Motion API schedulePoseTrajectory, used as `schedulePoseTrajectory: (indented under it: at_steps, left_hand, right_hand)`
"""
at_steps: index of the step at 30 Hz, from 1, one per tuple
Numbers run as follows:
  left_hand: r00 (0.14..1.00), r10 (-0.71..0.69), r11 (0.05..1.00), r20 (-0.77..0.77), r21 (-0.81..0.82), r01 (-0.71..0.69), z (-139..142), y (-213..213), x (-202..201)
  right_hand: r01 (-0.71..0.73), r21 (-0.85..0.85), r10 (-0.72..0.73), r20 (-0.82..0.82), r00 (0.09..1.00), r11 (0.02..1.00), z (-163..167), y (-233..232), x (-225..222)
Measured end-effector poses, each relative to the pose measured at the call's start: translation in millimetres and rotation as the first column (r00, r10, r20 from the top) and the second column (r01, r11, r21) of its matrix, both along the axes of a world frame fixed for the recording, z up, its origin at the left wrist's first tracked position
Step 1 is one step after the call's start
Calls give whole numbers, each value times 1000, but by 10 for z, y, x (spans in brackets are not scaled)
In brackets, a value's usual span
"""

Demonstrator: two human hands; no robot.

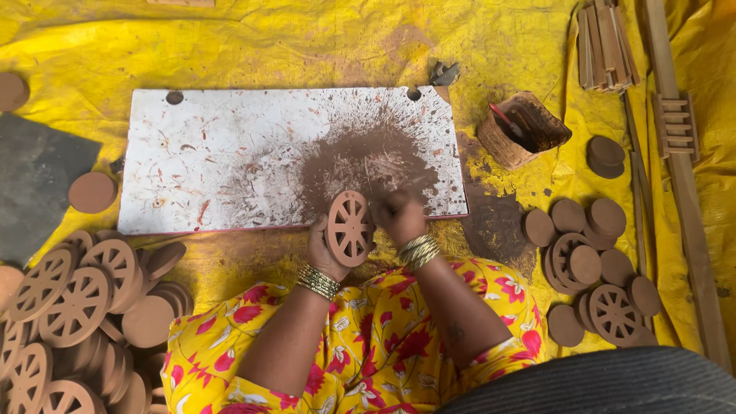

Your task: The person sits at a low board covered in clay dust and smooths wheel-shaped clay discs by hand, rubbing a small sanding block over their surfaces and edges. They work through the discs one at a time and place finished ones on a growing pile beside the board.

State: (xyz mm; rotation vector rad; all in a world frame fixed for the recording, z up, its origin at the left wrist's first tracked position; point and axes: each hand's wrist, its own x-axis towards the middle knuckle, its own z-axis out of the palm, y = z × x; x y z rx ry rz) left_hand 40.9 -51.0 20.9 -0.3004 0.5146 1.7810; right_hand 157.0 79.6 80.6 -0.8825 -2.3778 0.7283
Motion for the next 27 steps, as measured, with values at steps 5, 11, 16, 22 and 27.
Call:
schedulePoseTrajectory:
  at_steps: [5,11,16,22,27]
  left_hand:
    - [998,21,999,56,44,-24,-111,6,-135]
    - [999,28,994,-18,-103,-30,15,-23,24]
    - [999,-28,998,-26,-63,27,187,13,49]
    - [997,71,991,-35,-107,-74,170,-88,-29]
    - [998,54,996,-40,-72,-57,168,-71,45]
  right_hand:
    - [-628,-446,592,-238,770,637,-6,-277,93]
    - [-209,-589,159,-136,978,781,-13,-152,107]
    - [-25,-168,27,8,1000,986,23,-57,33]
    - [-765,-538,565,-528,633,354,108,-242,133]
    - [-70,-480,40,-73,997,874,54,-95,99]
